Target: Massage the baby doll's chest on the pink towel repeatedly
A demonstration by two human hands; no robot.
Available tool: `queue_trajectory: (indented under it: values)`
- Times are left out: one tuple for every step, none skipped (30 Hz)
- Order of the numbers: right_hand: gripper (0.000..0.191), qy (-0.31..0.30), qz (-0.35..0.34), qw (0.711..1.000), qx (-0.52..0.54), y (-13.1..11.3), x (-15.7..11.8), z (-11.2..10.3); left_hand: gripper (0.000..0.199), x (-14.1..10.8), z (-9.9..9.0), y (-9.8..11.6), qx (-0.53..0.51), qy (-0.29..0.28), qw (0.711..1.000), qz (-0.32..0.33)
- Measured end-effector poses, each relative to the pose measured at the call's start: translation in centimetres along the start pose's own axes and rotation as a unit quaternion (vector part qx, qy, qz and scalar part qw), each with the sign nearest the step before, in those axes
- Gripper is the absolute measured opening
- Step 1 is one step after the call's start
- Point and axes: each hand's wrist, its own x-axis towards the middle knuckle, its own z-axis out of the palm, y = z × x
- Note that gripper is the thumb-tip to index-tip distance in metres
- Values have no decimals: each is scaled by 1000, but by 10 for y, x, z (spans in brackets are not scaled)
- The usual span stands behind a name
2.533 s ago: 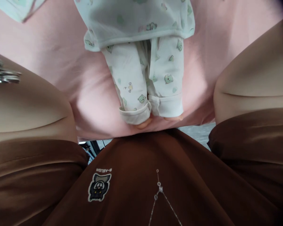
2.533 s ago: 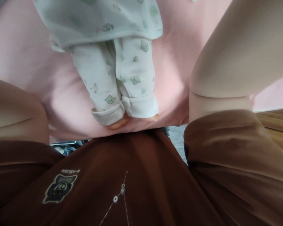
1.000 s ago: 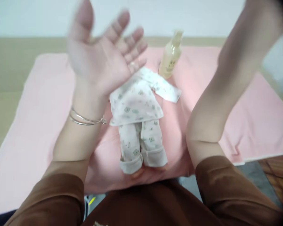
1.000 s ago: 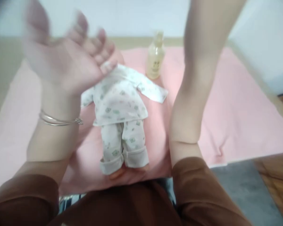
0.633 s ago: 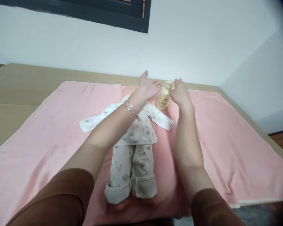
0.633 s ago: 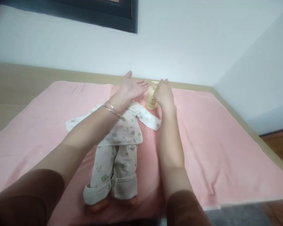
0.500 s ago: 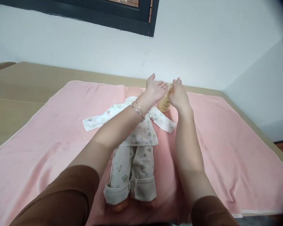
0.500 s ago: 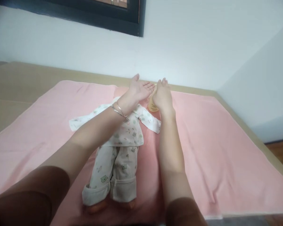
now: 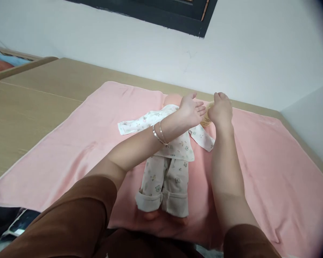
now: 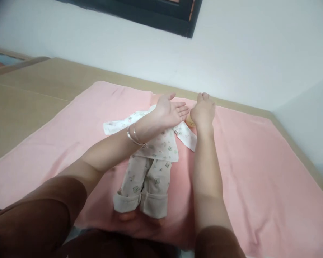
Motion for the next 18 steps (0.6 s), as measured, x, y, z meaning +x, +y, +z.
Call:
queue_trajectory:
  values:
    - [64,-9,9,1000,-2,-2,-1,-1,67,-14,-7,-1,11,0,1000,-3]
    - [68,-18,16,1000,-4,-4,-3,-2,66,-27,-15,-1,22,-1,1000,-4]
    - [70,-28,23,999,-5,-5,-3,-3,66,-39,-22,-1,33,-2,999,-2]
    - [69,-36,29,999,-5,-5,-4,-5,65,-50,-28,0,43,-3,999,0]
    - [67,-41,33,999,-5,-5,-4,-6,65,-60,-33,1,53,-2,999,4]
    - [64,-41,35,999,-4,-6,-4,-9,65,-68,-38,3,61,0,998,9]
    - [62,-36,34,999,-2,-7,-4,-11,64,-74,-41,4,66,0,998,14]
    - [61,-26,28,999,4,-10,-6,-14,63,-80,-43,6,68,-3,998,19]
    - [61,-12,16,1000,19,-15,-9,-18,63,-84,-44,8,66,-7,997,23]
    - [62,2,-1,999,44,-22,-13,-22,62,-88,-44,10,62,-11,998,27]
    - [61,12,-23,997,78,-31,-20,-26,61,-91,-43,12,55,-15,998,31]
    - [59,17,-49,992,119,-41,-27,-30,61,-95,-42,13,45,-21,998,34]
    - [56,17,-78,984,161,-52,-36,-34,60,-98,-41,15,31,-30,998,38]
    - [55,13,-108,974,198,-63,-45,-39,58,-103,-40,16,15,-44,998,42]
    - [54,15,-136,965,225,-73,-54,-42,57,-107,-40,18,-4,-65,997,46]
    - [54,27,-157,957,242,-81,-63,-46,56,-113,-39,19,-24,-88,995,49]
    - [55,43,-169,952,250,-88,-71,-49,54,-119,-39,21,-42,-111,992,48]
    - [55,62,-174,950,251,-93,-77,-51,54,-126,-39,22,-59,-129,989,43]
